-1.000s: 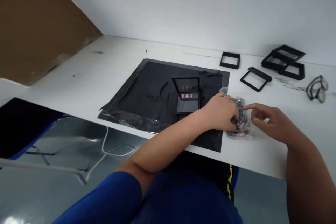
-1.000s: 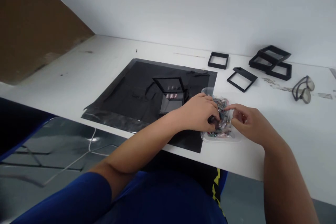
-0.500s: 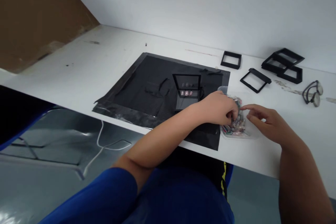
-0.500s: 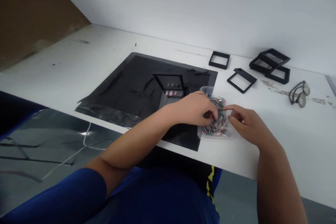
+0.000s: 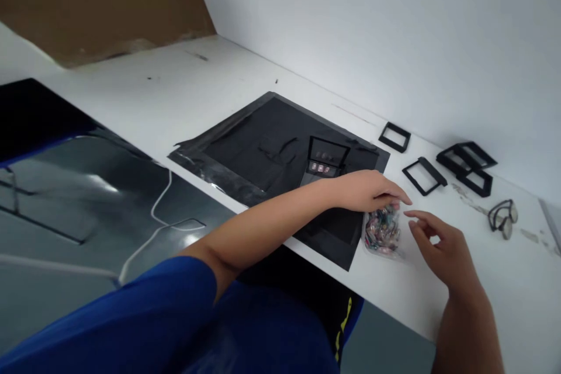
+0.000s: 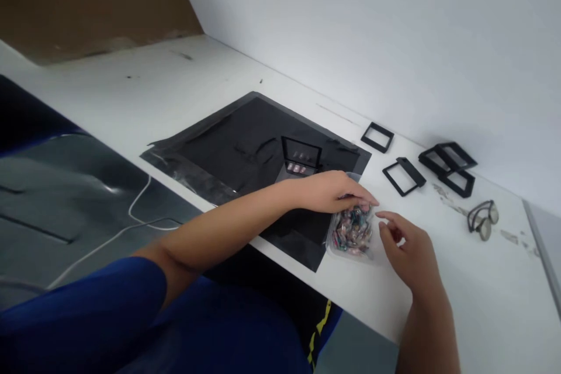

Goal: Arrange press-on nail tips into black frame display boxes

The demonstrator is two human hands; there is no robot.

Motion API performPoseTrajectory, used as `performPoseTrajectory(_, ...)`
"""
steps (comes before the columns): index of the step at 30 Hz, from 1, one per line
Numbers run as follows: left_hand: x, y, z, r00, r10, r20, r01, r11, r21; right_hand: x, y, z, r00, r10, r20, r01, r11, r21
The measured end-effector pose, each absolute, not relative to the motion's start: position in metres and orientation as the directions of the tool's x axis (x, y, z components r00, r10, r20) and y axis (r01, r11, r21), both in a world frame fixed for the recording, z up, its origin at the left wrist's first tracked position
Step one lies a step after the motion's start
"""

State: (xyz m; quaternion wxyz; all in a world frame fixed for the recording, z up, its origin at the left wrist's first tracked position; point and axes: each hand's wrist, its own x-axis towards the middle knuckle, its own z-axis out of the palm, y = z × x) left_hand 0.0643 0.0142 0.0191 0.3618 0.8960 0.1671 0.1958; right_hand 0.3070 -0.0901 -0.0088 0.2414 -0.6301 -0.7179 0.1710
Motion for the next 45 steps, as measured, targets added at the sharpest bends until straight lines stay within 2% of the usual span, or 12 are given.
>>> performPoseTrajectory(5,0.069,0.020,0.013,0.807,0.400,0.434,0.009,-0.743,0.669,0.305,-0.090,-0.006,-0.078,0.984,0.159,0.855,0.149,-0.497)
performPoseTrajectory(9,0.071,0.022,0.008,0.806,0.401,0.436,0.055,-0.783,0.619,0.304,-0.089,-0.004,-0.050,0.983,0.177,0.868,0.131,-0.479)
performPoseTrajectory(14,0.067,0.023,0.002,0.799,0.370,0.473,0.255,-0.922,0.291,0.303,-0.090,-0.004,-0.043,0.983,0.177,0.869,0.124,-0.479)
performPoseTrajectory(16,0.066,0.022,0.001,0.818,0.398,0.415,0.323,-0.915,0.241,0.303,-0.090,-0.003,-0.042,0.984,0.171,0.865,0.121,-0.486)
performPoseTrajectory(21,0.071,0.017,0.015,0.809,0.572,0.134,0.529,-0.809,0.258,0.302,-0.091,-0.002,-0.043,0.990,0.133,0.853,0.106,-0.511)
performPoseTrajectory(24,0.080,0.010,0.025,0.774,0.633,0.025,0.617,-0.762,0.197,0.301,-0.091,-0.001,-0.039,0.992,0.121,0.850,0.096,-0.518)
performPoseTrajectory(27,0.086,0.005,0.028,0.744,0.668,0.014,0.657,-0.736,0.161,0.300,-0.090,-0.001,-0.041,0.993,0.113,0.846,0.094,-0.525)
performPoseTrajectory(45,0.092,0.001,0.015,0.694,0.715,0.085,0.694,-0.696,0.182,0.302,-0.090,-0.002,-0.042,0.999,0.021,0.847,0.047,-0.529)
